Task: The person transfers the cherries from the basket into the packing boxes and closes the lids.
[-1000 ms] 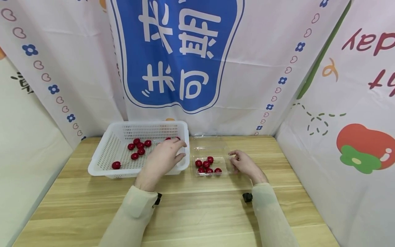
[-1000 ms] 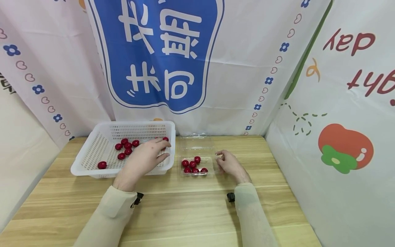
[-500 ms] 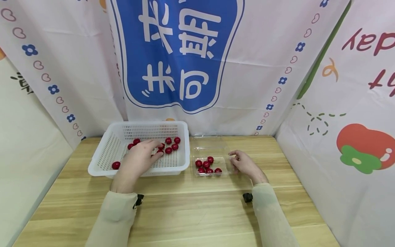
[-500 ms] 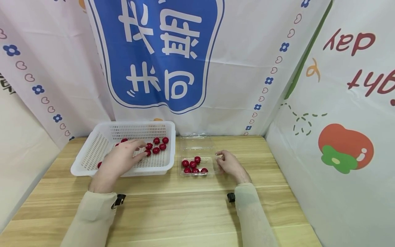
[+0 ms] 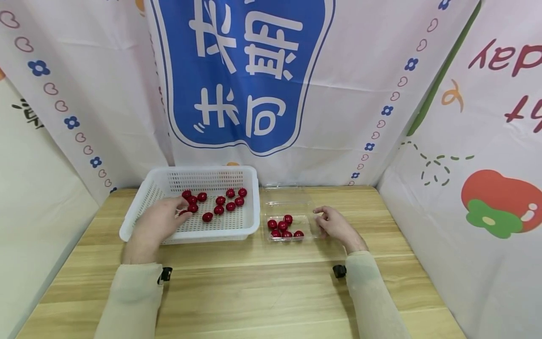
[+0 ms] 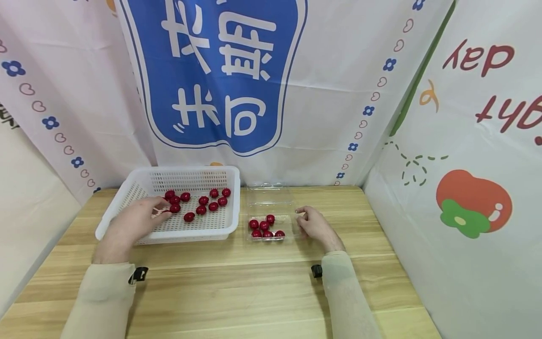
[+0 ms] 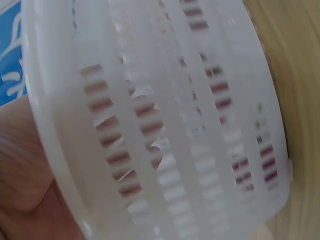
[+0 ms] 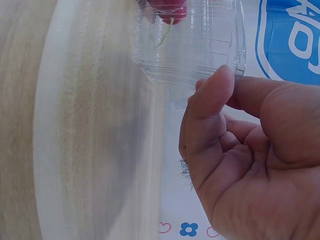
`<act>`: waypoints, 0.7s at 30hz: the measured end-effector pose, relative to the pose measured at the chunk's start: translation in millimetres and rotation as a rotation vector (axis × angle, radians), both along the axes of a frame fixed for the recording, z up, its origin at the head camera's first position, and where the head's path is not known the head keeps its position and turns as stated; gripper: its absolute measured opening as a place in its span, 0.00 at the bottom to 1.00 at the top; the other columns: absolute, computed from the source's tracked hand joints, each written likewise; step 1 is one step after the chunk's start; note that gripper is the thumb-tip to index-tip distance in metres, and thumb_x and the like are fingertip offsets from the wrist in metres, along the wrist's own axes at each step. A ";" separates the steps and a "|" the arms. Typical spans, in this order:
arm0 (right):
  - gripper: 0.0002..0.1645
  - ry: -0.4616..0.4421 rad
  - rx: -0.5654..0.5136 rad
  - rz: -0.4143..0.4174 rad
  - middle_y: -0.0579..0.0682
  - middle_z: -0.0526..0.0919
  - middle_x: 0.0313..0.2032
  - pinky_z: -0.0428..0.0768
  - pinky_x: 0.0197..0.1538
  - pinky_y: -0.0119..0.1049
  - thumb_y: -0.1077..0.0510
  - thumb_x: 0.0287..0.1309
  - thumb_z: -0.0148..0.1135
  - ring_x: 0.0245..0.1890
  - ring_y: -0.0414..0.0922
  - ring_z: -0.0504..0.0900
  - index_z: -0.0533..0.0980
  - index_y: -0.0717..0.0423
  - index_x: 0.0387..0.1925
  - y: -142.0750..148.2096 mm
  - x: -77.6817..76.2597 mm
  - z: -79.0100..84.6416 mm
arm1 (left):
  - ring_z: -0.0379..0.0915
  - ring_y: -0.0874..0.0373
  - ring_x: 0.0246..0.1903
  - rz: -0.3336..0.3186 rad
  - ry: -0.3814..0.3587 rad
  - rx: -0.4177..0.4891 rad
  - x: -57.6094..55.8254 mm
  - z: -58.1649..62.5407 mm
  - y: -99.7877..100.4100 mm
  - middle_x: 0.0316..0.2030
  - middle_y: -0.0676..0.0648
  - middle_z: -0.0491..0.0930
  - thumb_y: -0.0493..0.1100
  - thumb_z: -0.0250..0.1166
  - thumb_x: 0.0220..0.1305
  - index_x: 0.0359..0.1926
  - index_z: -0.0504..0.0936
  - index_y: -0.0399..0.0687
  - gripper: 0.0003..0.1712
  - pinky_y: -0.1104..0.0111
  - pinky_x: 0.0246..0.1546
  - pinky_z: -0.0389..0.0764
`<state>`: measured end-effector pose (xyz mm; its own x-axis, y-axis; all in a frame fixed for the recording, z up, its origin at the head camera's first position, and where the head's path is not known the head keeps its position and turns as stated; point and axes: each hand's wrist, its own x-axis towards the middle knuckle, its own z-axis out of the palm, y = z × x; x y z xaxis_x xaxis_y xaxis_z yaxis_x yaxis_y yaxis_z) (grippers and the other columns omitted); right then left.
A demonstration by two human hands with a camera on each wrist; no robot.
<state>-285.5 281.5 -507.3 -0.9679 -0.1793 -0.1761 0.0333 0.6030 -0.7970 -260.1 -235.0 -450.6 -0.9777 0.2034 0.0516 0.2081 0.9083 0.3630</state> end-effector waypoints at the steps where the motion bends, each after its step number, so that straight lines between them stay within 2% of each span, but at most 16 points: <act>1: 0.26 0.000 0.000 -0.001 0.57 0.83 0.36 0.88 0.38 0.41 0.62 0.93 0.54 0.27 0.44 0.82 0.73 0.71 0.80 -0.1 0.0 0.2 | 0.86 0.25 0.66 0.010 -0.016 -0.009 -0.5 0.0 -4.9 0.66 0.27 0.89 0.48 0.72 0.85 0.69 0.86 0.34 0.24 0.29 0.69 0.86; 6: 0.25 -0.003 -0.004 -0.006 0.58 0.83 0.37 0.87 0.37 0.40 0.62 0.92 0.54 0.27 0.44 0.82 0.73 0.71 0.79 -0.2 0.0 0.8 | 0.86 0.22 0.65 0.044 -0.089 -0.052 -5.3 -1.3 -23.0 0.66 0.24 0.88 0.48 0.72 0.83 0.68 0.85 0.31 0.26 0.28 0.65 0.87; 11: 0.25 -0.006 -0.010 -0.008 0.58 0.83 0.36 0.88 0.37 0.40 0.62 0.93 0.54 0.27 0.44 0.83 0.73 0.71 0.80 -0.1 -0.5 0.5 | 0.85 0.23 0.65 0.070 -0.165 -0.074 -10.8 -4.0 -29.4 0.67 0.24 0.87 0.50 0.72 0.83 0.71 0.85 0.31 0.29 0.28 0.63 0.89; 16: 0.26 -0.011 -0.014 -0.007 0.57 0.83 0.36 0.89 0.37 0.41 0.61 0.93 0.55 0.27 0.43 0.83 0.72 0.71 0.80 -0.1 -0.3 1.2 | 0.86 0.24 0.62 0.098 -0.202 -0.080 -15.1 -7.1 -32.7 0.64 0.23 0.87 0.44 0.69 0.80 0.71 0.84 0.31 0.27 0.29 0.58 0.90; 21: 0.26 -0.013 -0.013 -0.008 0.58 0.84 0.37 0.88 0.36 0.40 0.61 0.93 0.55 0.26 0.42 0.83 0.72 0.71 0.80 -0.6 -0.3 1.5 | 0.86 0.27 0.61 0.080 -0.236 -0.059 -19.9 -9.7 -35.5 0.62 0.23 0.88 0.37 0.71 0.75 0.69 0.84 0.29 0.26 0.32 0.59 0.90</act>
<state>-285.7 280.9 -505.8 -0.9670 -0.1743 -0.1861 0.0480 0.5924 -0.8042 -280.0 -270.5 -460.3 -0.9744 0.1210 -0.1894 0.0507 0.9394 0.3392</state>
